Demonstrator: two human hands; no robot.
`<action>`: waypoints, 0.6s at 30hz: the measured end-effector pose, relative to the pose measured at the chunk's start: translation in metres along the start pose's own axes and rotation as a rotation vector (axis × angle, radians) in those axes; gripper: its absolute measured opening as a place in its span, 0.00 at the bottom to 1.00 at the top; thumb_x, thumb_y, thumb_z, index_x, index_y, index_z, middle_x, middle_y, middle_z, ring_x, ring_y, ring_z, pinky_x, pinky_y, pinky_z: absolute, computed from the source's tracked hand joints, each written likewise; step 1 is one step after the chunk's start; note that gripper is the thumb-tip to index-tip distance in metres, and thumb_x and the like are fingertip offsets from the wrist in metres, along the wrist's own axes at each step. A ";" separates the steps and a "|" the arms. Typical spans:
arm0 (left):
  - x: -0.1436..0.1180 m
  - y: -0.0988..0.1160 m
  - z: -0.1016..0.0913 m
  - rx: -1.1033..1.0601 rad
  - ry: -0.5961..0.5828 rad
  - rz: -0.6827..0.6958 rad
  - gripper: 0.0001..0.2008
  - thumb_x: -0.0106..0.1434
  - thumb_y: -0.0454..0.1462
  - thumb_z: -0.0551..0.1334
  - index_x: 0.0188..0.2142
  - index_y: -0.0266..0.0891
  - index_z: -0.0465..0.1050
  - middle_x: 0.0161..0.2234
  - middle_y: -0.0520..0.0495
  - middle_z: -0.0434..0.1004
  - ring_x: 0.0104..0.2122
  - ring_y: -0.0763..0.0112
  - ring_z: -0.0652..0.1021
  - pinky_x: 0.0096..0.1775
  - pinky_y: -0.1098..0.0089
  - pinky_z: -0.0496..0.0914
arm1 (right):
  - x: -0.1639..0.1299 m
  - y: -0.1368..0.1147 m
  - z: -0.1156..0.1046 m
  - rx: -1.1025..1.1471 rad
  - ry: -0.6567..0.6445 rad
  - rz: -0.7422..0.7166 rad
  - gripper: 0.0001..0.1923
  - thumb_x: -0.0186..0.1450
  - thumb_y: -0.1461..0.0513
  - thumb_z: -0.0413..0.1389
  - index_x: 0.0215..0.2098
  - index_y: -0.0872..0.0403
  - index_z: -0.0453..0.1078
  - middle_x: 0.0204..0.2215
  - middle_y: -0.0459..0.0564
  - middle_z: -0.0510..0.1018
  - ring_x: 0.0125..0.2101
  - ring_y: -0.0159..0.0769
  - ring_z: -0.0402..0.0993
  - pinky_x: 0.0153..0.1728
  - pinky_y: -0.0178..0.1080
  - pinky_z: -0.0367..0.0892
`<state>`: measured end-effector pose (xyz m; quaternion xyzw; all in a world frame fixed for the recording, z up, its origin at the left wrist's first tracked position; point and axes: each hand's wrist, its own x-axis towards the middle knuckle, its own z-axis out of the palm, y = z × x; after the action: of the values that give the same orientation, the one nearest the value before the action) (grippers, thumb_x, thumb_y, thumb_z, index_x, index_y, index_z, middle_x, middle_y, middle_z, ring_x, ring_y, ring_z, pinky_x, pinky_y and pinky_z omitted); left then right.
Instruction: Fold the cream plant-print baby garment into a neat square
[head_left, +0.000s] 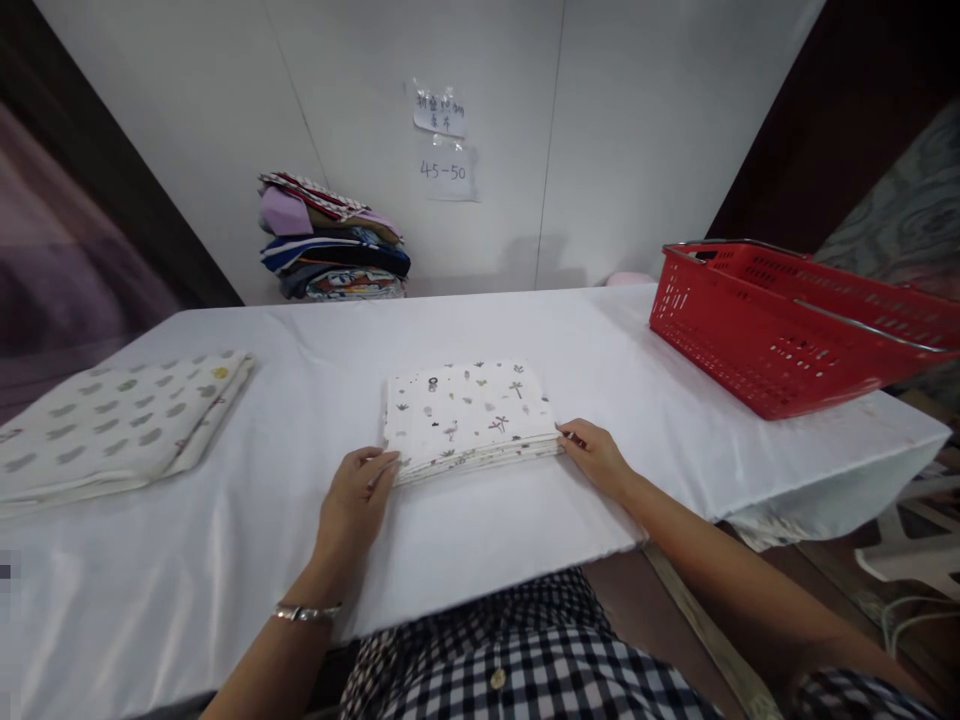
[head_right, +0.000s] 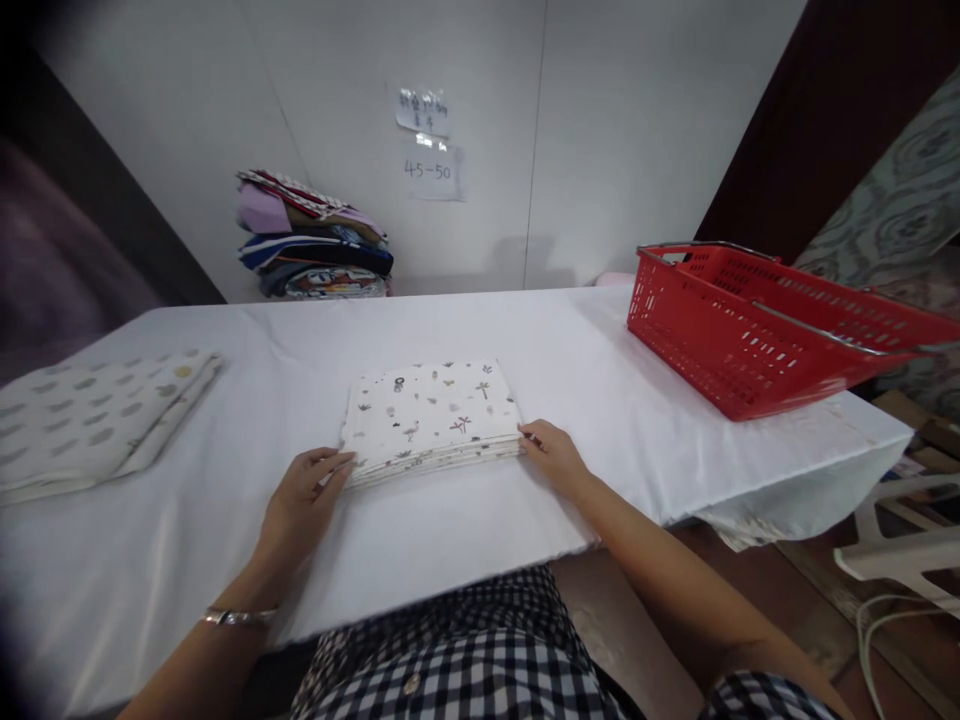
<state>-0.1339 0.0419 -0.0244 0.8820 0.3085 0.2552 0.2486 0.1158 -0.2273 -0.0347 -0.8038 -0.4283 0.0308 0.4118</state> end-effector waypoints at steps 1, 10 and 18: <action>0.000 0.000 0.000 -0.001 -0.005 -0.003 0.19 0.61 0.49 0.52 0.42 0.44 0.74 0.46 0.48 0.68 0.37 0.67 0.73 0.40 0.68 0.69 | 0.001 -0.001 0.000 -0.014 -0.007 0.008 0.10 0.63 0.58 0.49 0.39 0.52 0.69 0.33 0.48 0.73 0.31 0.33 0.67 0.35 0.36 0.63; 0.000 -0.003 0.002 0.014 0.010 0.016 0.18 0.62 0.48 0.52 0.42 0.44 0.75 0.46 0.48 0.68 0.40 0.67 0.73 0.41 0.69 0.69 | 0.001 -0.004 -0.003 -0.104 -0.030 0.021 0.06 0.62 0.58 0.50 0.31 0.52 0.64 0.27 0.44 0.69 0.27 0.31 0.64 0.30 0.34 0.59; -0.002 0.000 0.000 0.019 -0.030 -0.035 0.18 0.62 0.48 0.52 0.43 0.46 0.74 0.47 0.49 0.68 0.41 0.67 0.73 0.41 0.69 0.68 | -0.001 -0.001 -0.003 -0.170 -0.041 0.023 0.07 0.62 0.57 0.50 0.30 0.52 0.63 0.27 0.45 0.69 0.27 0.32 0.64 0.29 0.34 0.57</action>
<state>-0.1356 0.0411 -0.0249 0.8825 0.3227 0.2347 0.2490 0.1153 -0.2297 -0.0324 -0.8398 -0.4285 0.0152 0.3329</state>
